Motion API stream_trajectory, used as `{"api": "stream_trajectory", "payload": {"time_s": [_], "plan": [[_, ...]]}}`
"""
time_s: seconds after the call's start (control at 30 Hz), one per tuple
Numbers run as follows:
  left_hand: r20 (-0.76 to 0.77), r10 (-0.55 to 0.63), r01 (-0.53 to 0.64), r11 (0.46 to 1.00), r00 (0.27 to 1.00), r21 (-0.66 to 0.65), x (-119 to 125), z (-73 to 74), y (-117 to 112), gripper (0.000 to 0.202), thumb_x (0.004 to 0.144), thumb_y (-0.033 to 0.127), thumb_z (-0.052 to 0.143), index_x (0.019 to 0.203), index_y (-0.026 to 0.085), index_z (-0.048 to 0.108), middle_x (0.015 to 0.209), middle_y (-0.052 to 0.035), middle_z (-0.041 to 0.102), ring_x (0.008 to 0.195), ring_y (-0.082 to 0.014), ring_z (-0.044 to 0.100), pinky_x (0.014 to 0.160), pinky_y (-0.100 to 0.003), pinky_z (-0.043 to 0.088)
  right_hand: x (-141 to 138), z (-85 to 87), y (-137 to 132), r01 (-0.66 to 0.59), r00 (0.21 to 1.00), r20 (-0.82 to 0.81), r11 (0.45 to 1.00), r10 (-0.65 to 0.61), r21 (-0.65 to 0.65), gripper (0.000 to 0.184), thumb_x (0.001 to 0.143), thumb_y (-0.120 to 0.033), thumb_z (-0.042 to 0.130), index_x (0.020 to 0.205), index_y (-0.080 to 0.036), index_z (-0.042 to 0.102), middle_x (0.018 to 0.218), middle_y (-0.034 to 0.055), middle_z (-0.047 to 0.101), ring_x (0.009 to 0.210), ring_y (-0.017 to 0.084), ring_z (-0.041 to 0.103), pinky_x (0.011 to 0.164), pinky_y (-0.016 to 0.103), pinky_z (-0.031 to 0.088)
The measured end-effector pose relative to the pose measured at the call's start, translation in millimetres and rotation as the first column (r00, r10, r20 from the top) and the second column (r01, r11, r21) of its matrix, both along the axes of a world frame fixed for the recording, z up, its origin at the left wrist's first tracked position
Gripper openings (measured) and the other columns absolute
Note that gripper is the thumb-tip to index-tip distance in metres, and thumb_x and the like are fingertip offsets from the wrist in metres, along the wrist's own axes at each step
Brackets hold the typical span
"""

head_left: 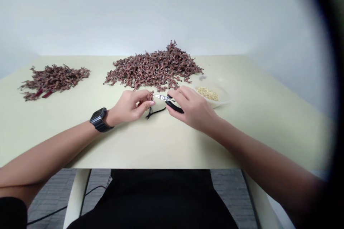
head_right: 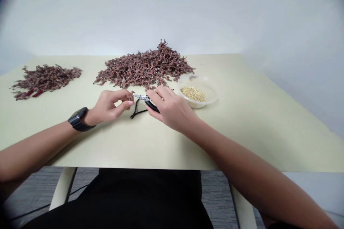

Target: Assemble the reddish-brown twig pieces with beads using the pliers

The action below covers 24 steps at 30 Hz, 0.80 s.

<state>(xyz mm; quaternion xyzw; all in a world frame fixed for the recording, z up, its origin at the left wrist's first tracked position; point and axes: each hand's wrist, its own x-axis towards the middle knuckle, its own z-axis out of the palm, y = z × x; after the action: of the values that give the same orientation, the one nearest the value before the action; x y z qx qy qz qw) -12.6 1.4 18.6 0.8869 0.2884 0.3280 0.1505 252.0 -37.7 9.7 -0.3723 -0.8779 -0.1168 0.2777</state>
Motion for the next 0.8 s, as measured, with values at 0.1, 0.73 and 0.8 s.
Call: {"api": "stream_trajectory", "payload": {"time_s": [0.1, 0.73, 0.8], "plan": [[0.015, -0.021, 0.021, 0.999, 1.000, -0.049, 0.6, 2.5, -1.1, 0.026, 0.097, 0.036, 0.063, 0.079, 0.017, 0.063, 0.068, -0.0014, 0.067, 0.058, -0.0113, 0.059, 0.057, -0.023, 0.042, 0.3, 0.2, -0.1, -0.004, 1.000, 0.001, 1.000, 0.004, 0.006, 0.036, 0.100, -0.027, 0.052, 0.134, -0.016, 0.056, 0.108, 0.0144, 0.062, 0.100, 0.029, 0.060, 0.084, 0.039, 0.051], [0.155, -0.101, 0.151, 0.921, 0.983, -0.360, 1.1, 4.1, 0.0, 0.033, 0.097, 0.040, 0.065, 0.075, 0.015, 0.063, 0.064, -0.0035, 0.068, 0.056, -0.0124, 0.060, 0.055, -0.024, 0.046, 0.5, 1.5, -1.3, -0.005, 1.000, 0.002, 1.000, 0.005, -0.013, 0.035, 0.101, -0.028, 0.052, 0.134, -0.018, 0.056, 0.109, 0.0141, 0.063, 0.100, 0.028, 0.061, 0.083, 0.039, 0.052], [0.161, -0.097, 0.151, 0.918, 0.982, -0.368, 1.2, 4.2, 0.2, 0.033, 0.097, 0.040, 0.065, 0.076, 0.015, 0.063, 0.064, -0.0035, 0.068, 0.057, -0.0125, 0.061, 0.055, -0.024, 0.047, 0.4, 1.8, -1.7, -0.006, 1.000, 0.002, 1.000, 0.006, -0.017, 0.035, 0.101, -0.028, 0.052, 0.134, -0.018, 0.056, 0.110, 0.0142, 0.063, 0.100, 0.028, 0.061, 0.083, 0.039, 0.052]]}}
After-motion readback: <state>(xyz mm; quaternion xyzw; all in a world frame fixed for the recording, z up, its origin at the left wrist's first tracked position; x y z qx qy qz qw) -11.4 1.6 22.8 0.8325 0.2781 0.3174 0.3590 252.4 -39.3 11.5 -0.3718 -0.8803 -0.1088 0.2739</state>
